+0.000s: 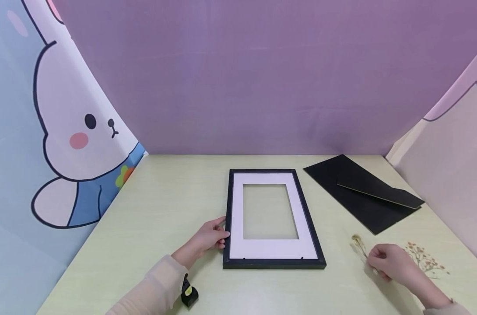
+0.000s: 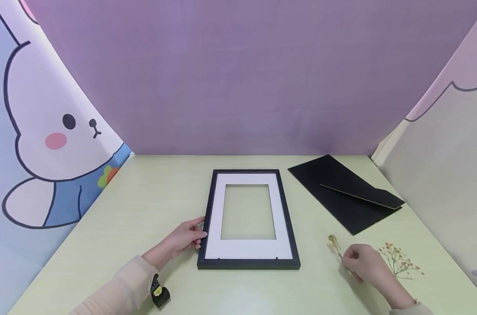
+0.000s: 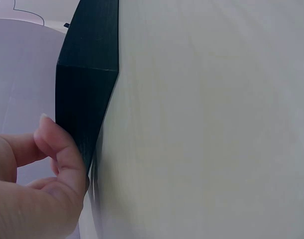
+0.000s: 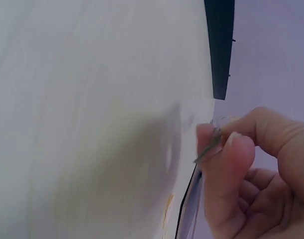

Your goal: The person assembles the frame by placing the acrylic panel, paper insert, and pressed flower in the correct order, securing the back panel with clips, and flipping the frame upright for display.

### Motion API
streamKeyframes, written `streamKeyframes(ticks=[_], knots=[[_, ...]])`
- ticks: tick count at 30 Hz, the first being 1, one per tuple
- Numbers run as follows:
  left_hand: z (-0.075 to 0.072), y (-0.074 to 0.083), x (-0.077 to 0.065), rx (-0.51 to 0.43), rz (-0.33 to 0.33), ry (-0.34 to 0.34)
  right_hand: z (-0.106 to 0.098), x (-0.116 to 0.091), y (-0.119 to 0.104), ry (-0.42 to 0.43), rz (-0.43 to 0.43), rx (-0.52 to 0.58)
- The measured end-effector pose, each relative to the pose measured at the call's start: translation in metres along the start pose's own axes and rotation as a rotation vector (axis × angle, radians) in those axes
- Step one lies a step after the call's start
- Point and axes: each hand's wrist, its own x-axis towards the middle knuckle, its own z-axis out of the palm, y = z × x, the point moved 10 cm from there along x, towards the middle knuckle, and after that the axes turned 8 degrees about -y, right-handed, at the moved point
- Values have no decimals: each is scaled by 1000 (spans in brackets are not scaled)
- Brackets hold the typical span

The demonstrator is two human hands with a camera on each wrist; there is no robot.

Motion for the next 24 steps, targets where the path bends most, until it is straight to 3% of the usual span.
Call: streamKeyframes(ticks=[7,12,24], knots=[[0,0,0,0,0,0,2,-1,-10,-27,-86,148],[0,0,0,2,4,-1,2,0,-13,-45,-89,238],[0,0,-1,-14,10,-4,0,2,-27,-63,-84,300]])
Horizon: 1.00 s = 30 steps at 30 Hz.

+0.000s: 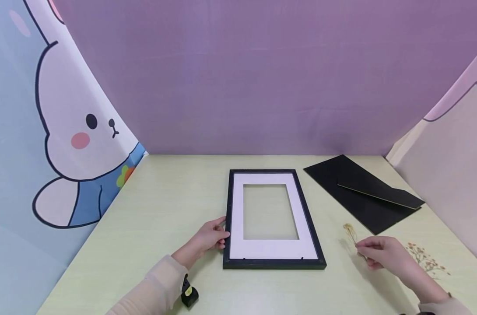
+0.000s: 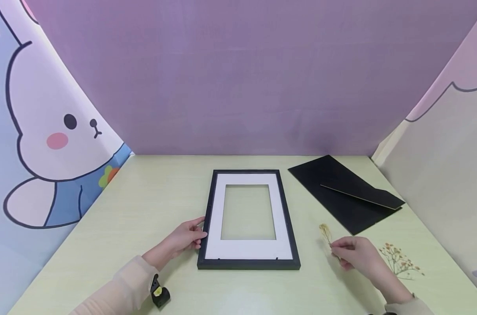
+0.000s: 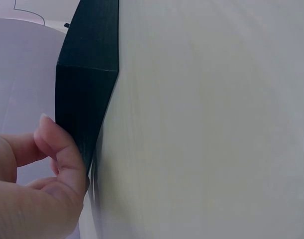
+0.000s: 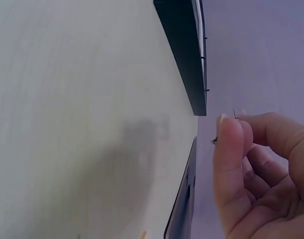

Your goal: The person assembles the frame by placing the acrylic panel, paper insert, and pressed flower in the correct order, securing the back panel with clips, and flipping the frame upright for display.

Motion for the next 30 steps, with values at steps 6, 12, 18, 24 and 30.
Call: streamKeyframes(ticks=[6,12,18,24,30], knots=[[-1,0,0,4,2,5,3,5,-9,-16,-16,20],[0,-1,0,10,3,6,10,12,-18,-84,-57,76],[-1,-1,0,7,-5,12,20,20,-30,-208,-125,205],[0,-1,-1,-8,3,4,31,27,-38,-320,-127,390],[0,-1,0,-4,0,2,40,36,-48,-349,-110,512]])
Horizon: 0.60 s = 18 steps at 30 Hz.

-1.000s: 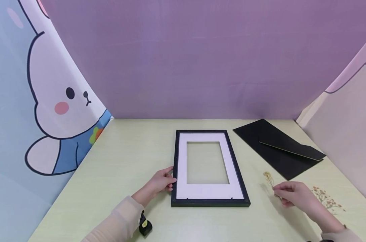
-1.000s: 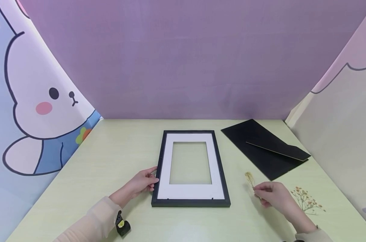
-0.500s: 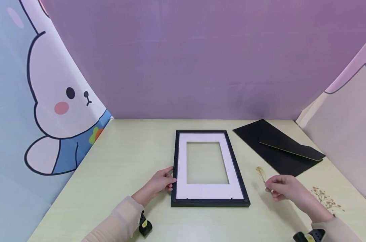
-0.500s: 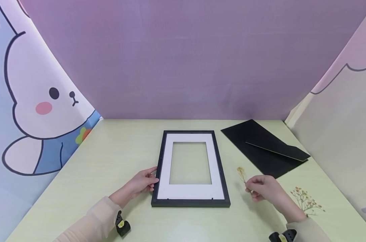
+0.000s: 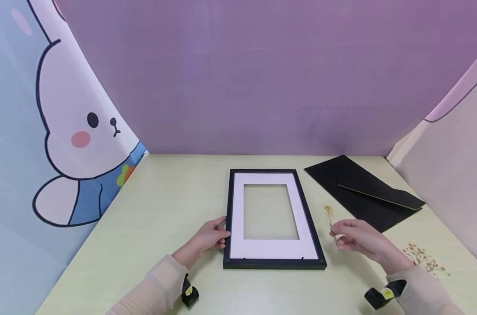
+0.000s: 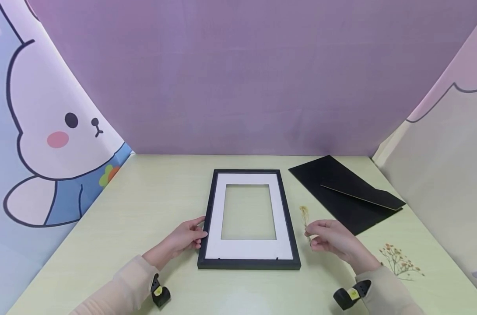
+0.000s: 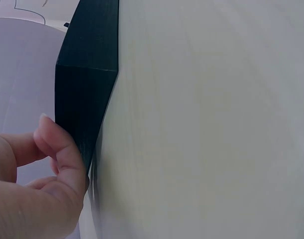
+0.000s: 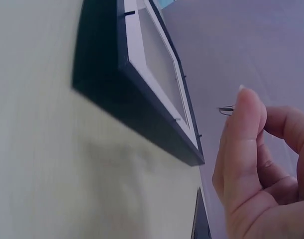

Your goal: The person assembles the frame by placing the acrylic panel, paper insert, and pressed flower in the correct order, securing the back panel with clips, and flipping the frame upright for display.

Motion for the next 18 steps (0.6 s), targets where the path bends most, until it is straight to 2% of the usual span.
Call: streamKeyframes(ticks=[11,18], knots=[[0,0,0,-3,7,-10,13,33,0,-3,12,1],[1,1,0,-3,7,-11,20,53,0,66,61,-87]])
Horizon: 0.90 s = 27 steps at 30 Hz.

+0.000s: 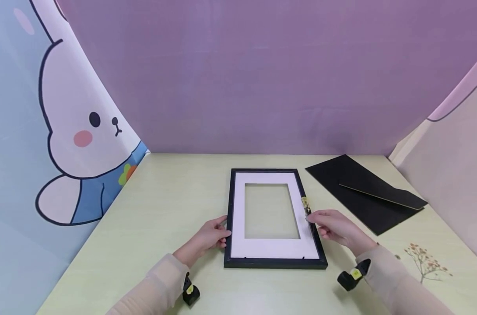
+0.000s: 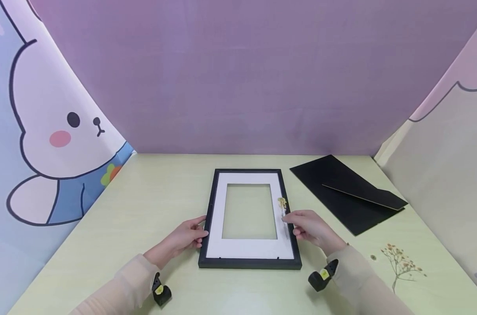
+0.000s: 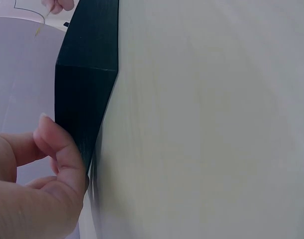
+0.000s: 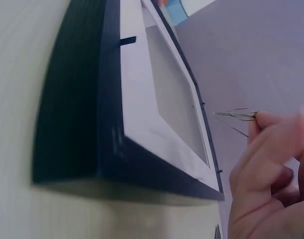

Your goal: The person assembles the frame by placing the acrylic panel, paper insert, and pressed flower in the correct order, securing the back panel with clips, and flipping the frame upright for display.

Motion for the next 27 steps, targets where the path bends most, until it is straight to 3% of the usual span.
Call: streamKeyframes(ticks=[12,27], knots=[[1,0,2,7,9,-10,10,28,5,63,39,-51],[0,0,0,-1,1,7,13,39,15,144,100,-177]])
